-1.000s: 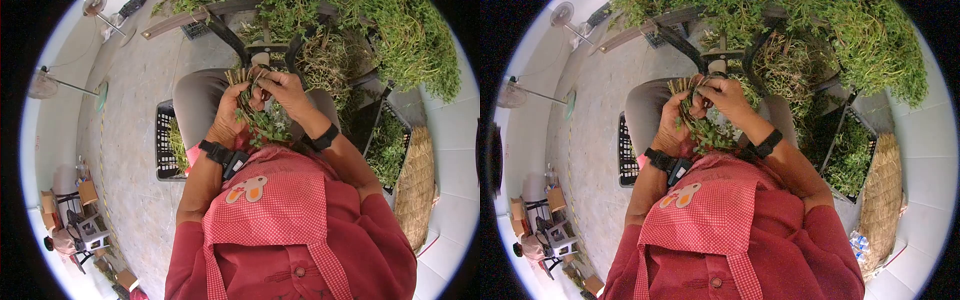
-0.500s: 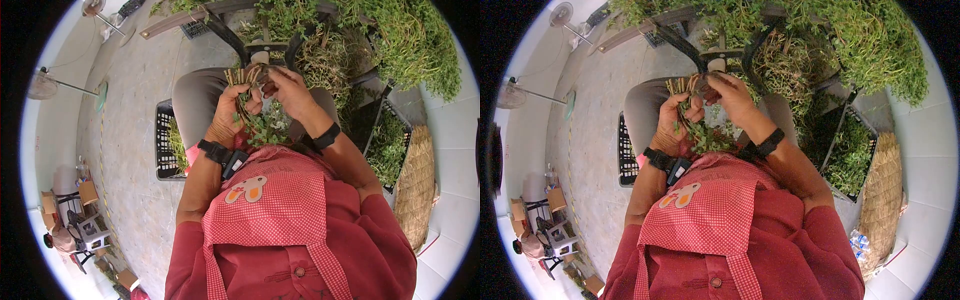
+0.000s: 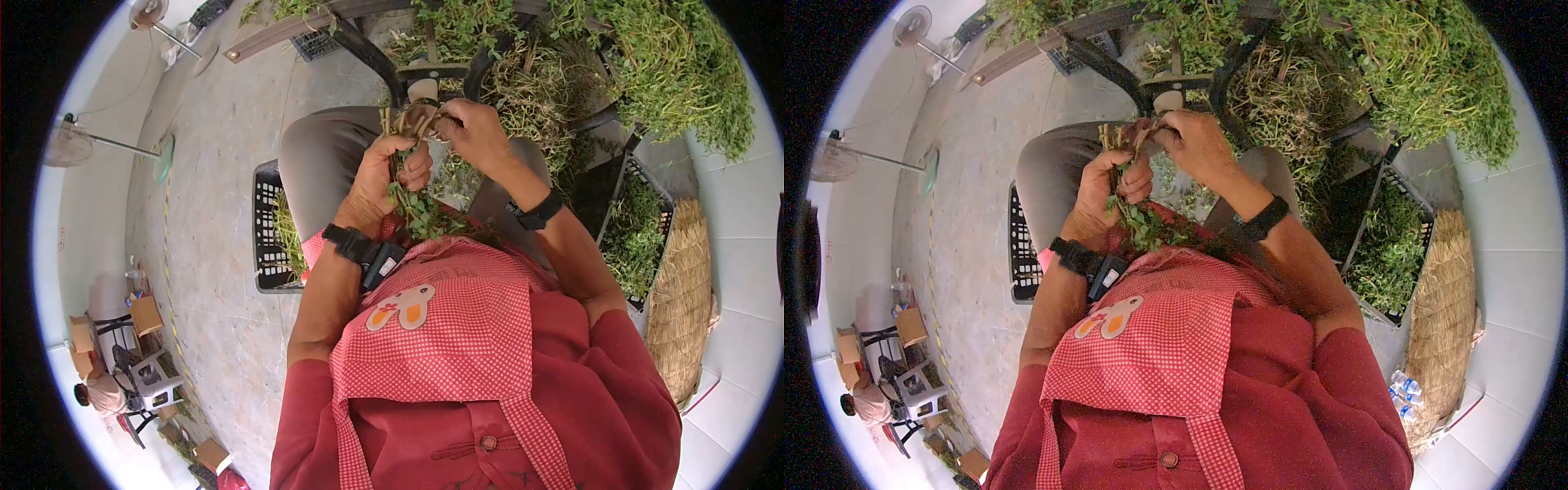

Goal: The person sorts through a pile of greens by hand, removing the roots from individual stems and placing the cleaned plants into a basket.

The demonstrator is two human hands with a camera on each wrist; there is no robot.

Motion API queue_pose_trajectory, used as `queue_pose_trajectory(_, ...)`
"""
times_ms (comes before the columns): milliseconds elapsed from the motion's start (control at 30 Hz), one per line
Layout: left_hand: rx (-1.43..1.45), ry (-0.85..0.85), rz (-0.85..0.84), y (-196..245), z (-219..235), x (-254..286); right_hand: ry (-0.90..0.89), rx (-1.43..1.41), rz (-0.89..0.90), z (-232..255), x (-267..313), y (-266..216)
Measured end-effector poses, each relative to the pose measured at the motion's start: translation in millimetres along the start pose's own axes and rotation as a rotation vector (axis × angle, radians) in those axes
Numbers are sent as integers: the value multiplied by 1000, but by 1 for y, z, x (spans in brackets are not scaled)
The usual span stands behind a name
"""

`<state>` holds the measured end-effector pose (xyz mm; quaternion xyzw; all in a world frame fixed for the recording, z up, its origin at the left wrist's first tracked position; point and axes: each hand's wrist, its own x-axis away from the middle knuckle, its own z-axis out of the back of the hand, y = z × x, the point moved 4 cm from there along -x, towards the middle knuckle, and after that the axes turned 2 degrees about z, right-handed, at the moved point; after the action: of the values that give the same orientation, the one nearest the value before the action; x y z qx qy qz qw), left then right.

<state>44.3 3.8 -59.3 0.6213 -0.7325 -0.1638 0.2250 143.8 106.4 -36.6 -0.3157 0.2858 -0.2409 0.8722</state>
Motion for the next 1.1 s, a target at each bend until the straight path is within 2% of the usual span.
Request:
queue_pose_trajectory(100, 7, 1, -18, -1, 2, -2, 103, -79, 94, 4, -1, 9)
queue_pose_trajectory(167, -30, -15, -38, 2, 4, 4, 185, -228, -205, 6, -1, 35)
queue_pose_trajectory(200, -71, -27, -61, 3, 3, 7, 182, -228, -205, 18, -3, 44)
queue_pose_trajectory(267, -69, 15, -78, 5, 1, 8, 328, -1038, -463, 44, -1, 73)
queue_pose_trajectory(300, -69, 54, -93, 4, 1, 7, 325, -1037, -464, 50, 1, 73)
queue_pose_trajectory(367, 12, 91, -99, 4, 6, 1, 179, -1423, -389, 53, 4, 62)
queue_pose_trajectory(400, 87, 132, -101, 3, 8, -1, 174, -1422, -392, 52, 8, 52)
queue_pose_trajectory(467, 88, 174, -115, 2, 7, -2, 10, -1556, -537, 33, 16, 30)
queue_pose_trajectory(500, 85, 214, -123, 2, 8, -2, 7, -1561, -538, 26, 19, 23)
queue_pose_trajectory(567, 34, 228, -107, 2, 14, -2, -136, -1387, -528, 8, 24, 8)
queue_pose_trajectory(600, -11, 235, -94, 3, 15, -2, -132, -1394, -528, 3, 28, -4)
queue_pose_trajectory(667, 11, 303, -55, 4, 16, 0, -274, -894, -268, -2, 31, -32)
queue_pose_trajectory(700, 36, 369, -19, 3, 15, 1, -273, -893, -269, -7, 32, -36)
queue_pose_trajectory(733, 37, 367, -19, 4, 12, 2, -260, -600, -51, -8, 31, -43)
queue_pose_trajectory(767, -71, 365, -32, 5, 5, 4, -242, -305, 161, -11, 31, -51)
queue_pose_trajectory(800, -179, 363, -45, 6, 1, 5, -205, -229, 203, -17, 32, -54)
queue_pose_trajectory(833, -178, 363, -45, 5, 9, 3, -206, -228, 203, -27, 33, -46)
queue_pose_trajectory(900, 29, 360, 61, 1, 21, -1, 11, 47, 433, -31, 29, -43)
queue_pose_trajectory(933, 29, 361, 61, -1, 26, -1, 11, 46, 432, -34, 29, -36)
queue_pose_trajectory(1000, -6, 427, 78, -2, 14, 1, 34, -172, 61, -25, 20, -23)
queue_pose_trajectory(1033, -8, 427, 82, -4, 17, 1, 37, -173, 57, -21, 17, -20)
queue_pose_trajectory(1100, -138, 304, 9, -4, 23, -3, -26, -504, -170, -15, 10, -8)
